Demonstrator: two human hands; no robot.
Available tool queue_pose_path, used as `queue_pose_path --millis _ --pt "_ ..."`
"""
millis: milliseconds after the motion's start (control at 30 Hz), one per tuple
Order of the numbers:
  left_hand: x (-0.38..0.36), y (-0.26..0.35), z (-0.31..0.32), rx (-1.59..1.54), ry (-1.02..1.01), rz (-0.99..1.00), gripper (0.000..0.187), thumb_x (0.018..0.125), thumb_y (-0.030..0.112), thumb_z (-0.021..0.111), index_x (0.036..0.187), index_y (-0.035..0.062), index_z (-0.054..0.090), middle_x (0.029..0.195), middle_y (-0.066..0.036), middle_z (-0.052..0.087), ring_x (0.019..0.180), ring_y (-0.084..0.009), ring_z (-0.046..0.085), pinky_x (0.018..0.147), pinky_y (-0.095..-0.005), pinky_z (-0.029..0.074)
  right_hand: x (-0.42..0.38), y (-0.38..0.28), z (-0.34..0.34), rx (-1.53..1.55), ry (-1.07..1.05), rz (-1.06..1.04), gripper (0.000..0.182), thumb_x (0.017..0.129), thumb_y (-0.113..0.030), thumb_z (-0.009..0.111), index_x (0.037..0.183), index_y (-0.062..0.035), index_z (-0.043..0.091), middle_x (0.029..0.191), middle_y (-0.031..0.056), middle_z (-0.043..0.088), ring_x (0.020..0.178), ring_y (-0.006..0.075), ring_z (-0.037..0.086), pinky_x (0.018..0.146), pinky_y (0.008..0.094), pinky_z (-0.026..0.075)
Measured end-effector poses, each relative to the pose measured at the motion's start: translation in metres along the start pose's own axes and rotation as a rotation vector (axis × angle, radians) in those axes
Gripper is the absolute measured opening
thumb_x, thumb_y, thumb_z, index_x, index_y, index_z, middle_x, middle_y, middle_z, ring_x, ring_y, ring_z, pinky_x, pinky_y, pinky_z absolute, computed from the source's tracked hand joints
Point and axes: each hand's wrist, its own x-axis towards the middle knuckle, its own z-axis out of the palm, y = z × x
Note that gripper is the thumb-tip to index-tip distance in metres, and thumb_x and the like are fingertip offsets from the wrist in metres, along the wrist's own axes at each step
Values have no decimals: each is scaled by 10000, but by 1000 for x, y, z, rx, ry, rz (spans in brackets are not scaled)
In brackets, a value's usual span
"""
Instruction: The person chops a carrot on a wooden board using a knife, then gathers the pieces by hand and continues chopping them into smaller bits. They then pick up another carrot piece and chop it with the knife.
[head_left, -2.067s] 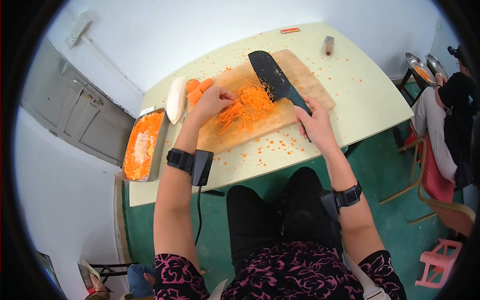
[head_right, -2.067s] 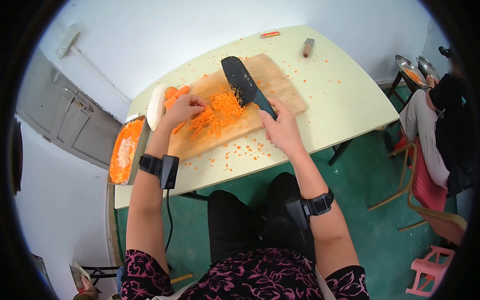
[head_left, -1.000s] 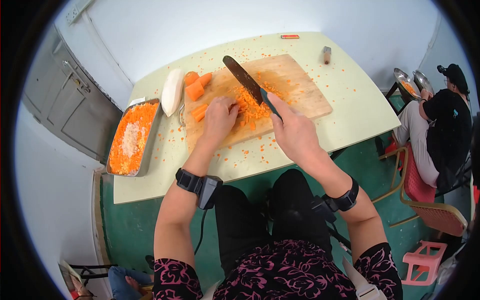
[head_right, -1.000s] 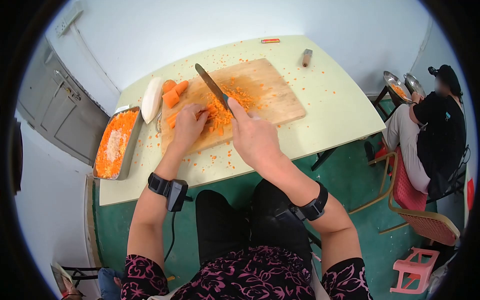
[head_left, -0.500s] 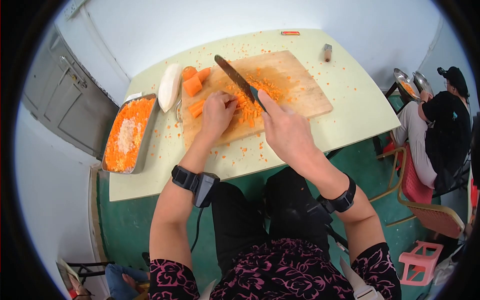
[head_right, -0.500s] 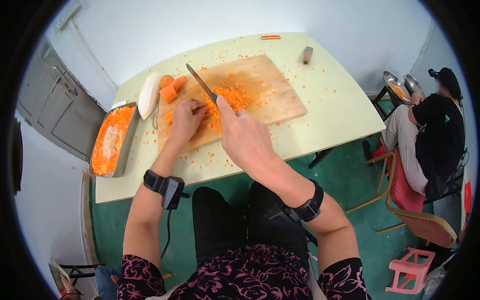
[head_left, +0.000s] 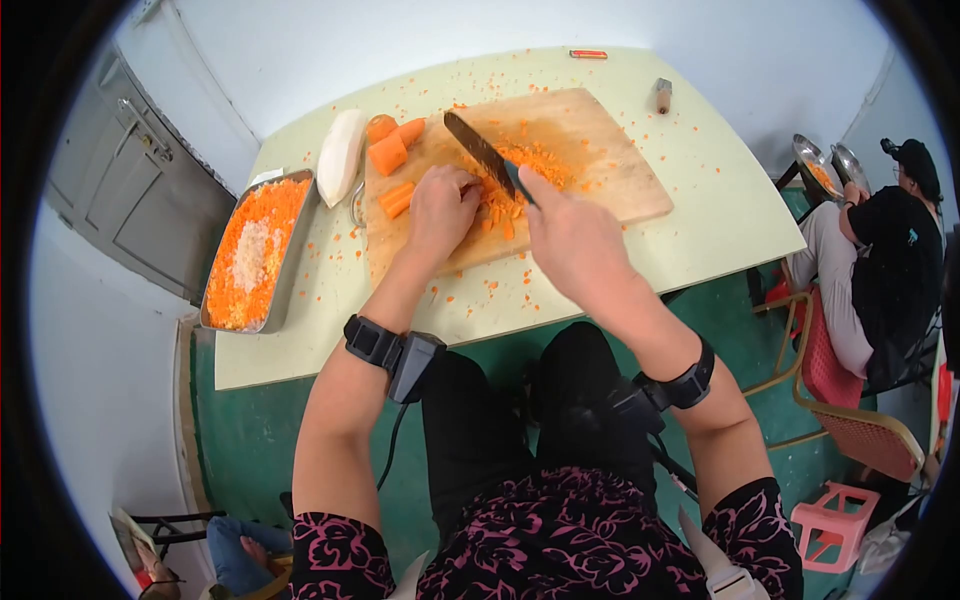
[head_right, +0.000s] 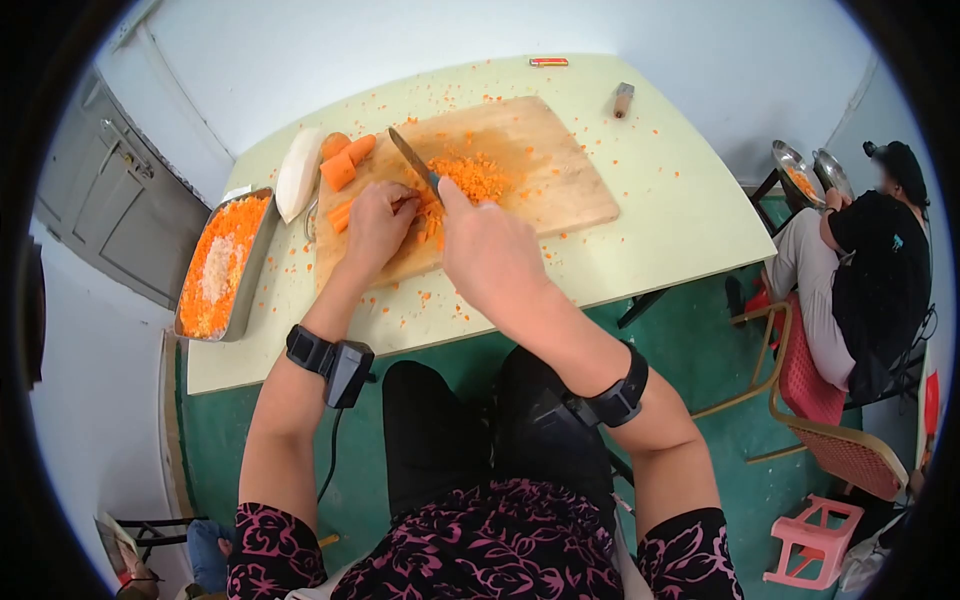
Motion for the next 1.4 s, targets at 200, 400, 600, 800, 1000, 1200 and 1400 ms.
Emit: queue_pose_path --millis 200,400,600,800,1000,1200,1400 --pt "-1 -4 2 -31 4 6 69 697 52 649 748 10 671 771 -120 633 761 -287 569 688 -367 467 -4 -1 6 -50 -37 -8 385 846 -108 531 1222 -30 506 706 207 593 623 362 576 586 432 467" --pt "-2 -3 2 -51 22 1 67 695 46 641 743 8 668 765 -125 628 762 -293 566 693 -372 466 0 -6 -6 111 65 13 383 844 -105 534 1219 -36 511 690 214 585 617 363 574 590 437 464" --pt "-1 -2 0 -7 -14 3 92 715 58 647 788 8 674 783 -125 629 769 -287 579 686 -363 465 4 -4 -5 33 -39 24 379 856 -131 502 1211 0 510 649 201 581 591 348 595 564 425 485" --pt "0 -2 0 -14 -9 5 93 707 59 653 785 13 674 778 -129 626 772 -288 577 676 -367 462 0 -1 11 -3 33 -17 366 847 -119 531 1207 -50 520 673 211 586 621 367 583 574 442 461" --pt "-5 -4 2 -29 -7 -21 86 710 65 658 781 19 676 770 -128 625 751 -290 575 663 -370 459 3 -5 -1 3 6 -12 376 854 -122 496 1210 -2 497 655 198 587 610 336 600 567 437 481" --pt "-3 -5 4 -50 30 -16 91 709 75 670 781 21 679 764 -126 626 728 -286 574 653 -373 455 5 -7 -7 74 27 -15 374 847 -118 499 1203 -4 511 653 197 587 597 334 599 556 421 488" --pt "-2 -4 3 -14 6 -19 93 707 71 672 785 21 682 756 -132 625 723 -282 571 649 -375 452 7 -2 2 23 -26 23 373 838 -91 526 1206 -30 518 635 192 577 587 353 571 570 431 466"
